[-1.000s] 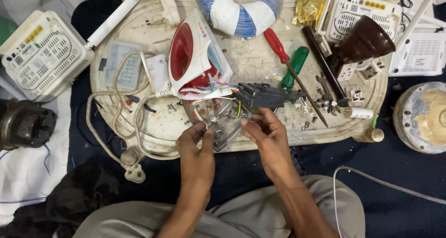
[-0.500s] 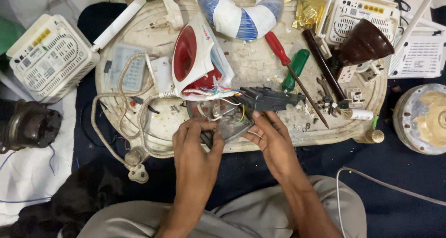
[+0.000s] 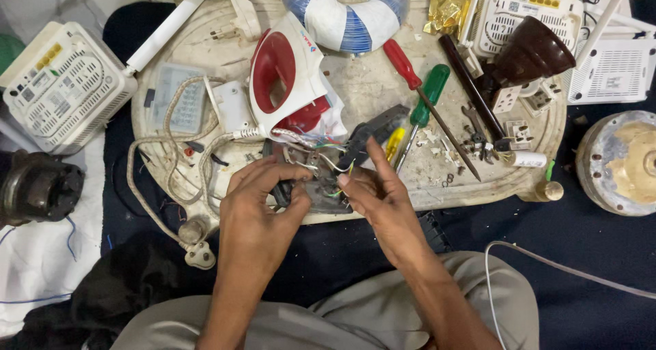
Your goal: The person disassembles a red and white electric iron, removes the base plate, and uses screwdrivers to adjust internal wiring and components. They then reassemble the iron by securing the base plate with screws.
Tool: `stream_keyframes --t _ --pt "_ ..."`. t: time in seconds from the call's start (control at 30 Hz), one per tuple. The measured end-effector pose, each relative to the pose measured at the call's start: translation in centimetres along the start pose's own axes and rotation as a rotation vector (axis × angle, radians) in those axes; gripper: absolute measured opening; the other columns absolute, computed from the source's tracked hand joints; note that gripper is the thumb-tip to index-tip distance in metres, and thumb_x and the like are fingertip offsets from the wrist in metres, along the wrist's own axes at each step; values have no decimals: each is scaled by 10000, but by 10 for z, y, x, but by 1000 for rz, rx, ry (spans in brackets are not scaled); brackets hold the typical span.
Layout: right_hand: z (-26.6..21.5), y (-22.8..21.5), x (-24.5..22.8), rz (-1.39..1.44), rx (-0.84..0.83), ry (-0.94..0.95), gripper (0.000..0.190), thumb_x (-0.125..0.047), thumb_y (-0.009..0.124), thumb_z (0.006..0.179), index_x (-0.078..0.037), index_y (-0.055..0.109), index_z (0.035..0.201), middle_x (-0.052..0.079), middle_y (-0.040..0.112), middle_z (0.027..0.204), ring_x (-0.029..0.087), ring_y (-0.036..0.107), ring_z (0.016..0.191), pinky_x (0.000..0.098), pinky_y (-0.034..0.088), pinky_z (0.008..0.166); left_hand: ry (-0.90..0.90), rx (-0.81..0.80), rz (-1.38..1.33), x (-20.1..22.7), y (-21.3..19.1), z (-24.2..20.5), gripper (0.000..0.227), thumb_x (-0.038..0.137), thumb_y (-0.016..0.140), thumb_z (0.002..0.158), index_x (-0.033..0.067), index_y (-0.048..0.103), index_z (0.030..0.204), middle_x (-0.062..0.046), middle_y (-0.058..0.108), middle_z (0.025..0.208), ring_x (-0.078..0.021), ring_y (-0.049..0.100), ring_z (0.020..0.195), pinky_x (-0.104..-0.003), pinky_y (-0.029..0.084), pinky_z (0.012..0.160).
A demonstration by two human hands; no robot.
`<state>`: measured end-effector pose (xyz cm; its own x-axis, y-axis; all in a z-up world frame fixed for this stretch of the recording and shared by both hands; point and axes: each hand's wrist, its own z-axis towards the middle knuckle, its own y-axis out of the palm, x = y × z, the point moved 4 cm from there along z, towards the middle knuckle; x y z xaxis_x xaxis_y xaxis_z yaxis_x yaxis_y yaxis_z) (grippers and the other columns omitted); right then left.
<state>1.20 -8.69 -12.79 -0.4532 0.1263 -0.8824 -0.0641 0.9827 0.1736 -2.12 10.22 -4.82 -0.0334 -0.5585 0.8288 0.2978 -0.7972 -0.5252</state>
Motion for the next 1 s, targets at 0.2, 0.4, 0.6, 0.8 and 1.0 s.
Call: stream_keyframes --t 0.2,0.4,0.6,0.8,1.0 --pt "0 -10 -2 -11 110 129 647 -145 753 833 -145 550 1448 -3 669 944 62 647 834 261 522 703 42 94 45 7 7 -7 319 62 753 833 48 688 1145 -145 701 1227 -347 643 1220 -416 486 1067" --pt "6 -21 7 125 87 71 398 -113 769 907 -17 654 1276 8 652 951 97 626 874 282 506 744 -121 263 -84 16 40 -37 822 125 856 834 -86 340 1438 -275 423 1420 -410 514 1299 -404 541 1002" --pt "3 -14 19 226 68 135 384 -125 732 894 4 622 1239 66 712 1025 128 677 907 311 534 757 -371 317 -690 -11 61 -43 720 29 774 863 -30 346 1438 -185 500 1383 -233 598 1204 -363 557 977" --pt "-9 1 14 301 59 113 414 -155 710 910 -59 521 1265 67 696 992 160 669 893 351 560 761 -347 293 -655 -3 61 -44 634 35 752 925 -27 377 1432 -197 582 1319 -243 610 1196 -365 553 972" --pt "-20 4 -4 399 -62 -46 298 -75 680 967 -84 530 1224 49 665 1003 140 647 936 366 560 790 -427 195 -553 7 59 -49 709 113 717 933 50 363 1545 -178 594 1237 -211 626 1079 -355 575 842"
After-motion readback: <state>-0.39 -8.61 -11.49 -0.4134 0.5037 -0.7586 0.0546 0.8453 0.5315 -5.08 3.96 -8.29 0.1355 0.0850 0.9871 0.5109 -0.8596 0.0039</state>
